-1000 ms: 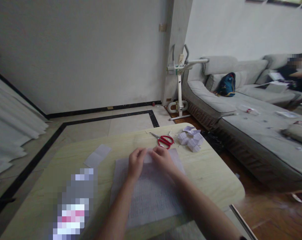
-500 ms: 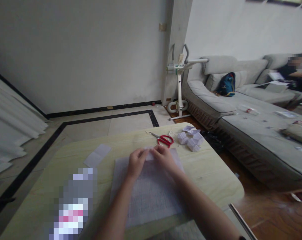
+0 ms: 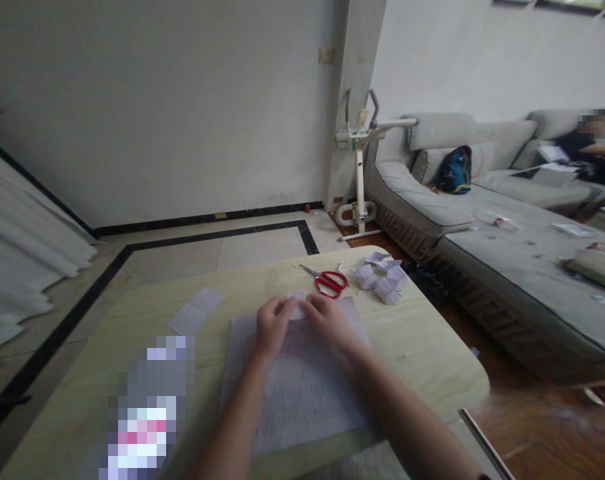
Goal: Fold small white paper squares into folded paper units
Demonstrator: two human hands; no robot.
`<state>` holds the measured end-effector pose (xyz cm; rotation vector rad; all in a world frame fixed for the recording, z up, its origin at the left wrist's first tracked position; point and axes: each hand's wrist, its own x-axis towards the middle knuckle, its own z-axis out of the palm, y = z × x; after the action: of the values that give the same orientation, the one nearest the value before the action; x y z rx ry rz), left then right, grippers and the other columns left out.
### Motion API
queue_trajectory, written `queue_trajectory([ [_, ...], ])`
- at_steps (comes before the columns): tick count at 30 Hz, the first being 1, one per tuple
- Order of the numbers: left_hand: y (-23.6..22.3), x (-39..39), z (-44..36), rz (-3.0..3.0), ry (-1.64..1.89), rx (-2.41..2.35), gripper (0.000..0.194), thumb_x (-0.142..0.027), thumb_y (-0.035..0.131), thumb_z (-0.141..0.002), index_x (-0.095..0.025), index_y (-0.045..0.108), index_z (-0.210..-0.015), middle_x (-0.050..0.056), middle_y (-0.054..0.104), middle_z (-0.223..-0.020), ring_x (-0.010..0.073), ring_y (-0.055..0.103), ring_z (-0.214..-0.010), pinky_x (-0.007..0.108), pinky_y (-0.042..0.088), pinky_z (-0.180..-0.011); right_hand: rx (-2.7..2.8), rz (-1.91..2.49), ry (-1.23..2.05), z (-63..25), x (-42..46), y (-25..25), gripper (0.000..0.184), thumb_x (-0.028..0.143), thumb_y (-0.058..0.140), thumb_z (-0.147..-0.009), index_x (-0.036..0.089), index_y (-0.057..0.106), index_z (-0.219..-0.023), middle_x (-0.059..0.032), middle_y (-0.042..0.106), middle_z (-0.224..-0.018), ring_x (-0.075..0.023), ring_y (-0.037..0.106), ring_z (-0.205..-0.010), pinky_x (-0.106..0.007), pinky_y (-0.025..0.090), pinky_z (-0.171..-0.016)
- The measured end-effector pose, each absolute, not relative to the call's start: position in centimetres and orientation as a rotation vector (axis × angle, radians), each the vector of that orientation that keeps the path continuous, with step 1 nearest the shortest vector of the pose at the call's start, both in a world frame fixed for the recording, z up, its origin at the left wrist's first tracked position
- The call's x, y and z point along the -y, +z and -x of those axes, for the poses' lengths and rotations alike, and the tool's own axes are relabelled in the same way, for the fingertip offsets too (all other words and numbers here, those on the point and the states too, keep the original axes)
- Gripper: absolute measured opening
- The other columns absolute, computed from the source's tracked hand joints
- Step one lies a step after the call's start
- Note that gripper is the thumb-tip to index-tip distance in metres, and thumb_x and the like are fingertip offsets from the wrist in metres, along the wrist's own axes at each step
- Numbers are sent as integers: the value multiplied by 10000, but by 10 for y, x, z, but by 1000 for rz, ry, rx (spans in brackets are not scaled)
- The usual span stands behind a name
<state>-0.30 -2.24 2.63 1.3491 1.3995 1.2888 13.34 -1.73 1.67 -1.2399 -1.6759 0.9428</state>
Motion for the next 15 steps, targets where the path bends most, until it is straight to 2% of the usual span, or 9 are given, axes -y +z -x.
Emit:
queue_trajectory([
  [15,24,21,5,-1196,1268,-1330,284,-409,629,-701,-125,624,-694,4,603,-640,119,553,-564,195,450,-505,1646,1304,940,-133,20,18,321,385,474,-859,160,491,-630,19,488,-591,-104,441,-567,-222,292,-511],
])
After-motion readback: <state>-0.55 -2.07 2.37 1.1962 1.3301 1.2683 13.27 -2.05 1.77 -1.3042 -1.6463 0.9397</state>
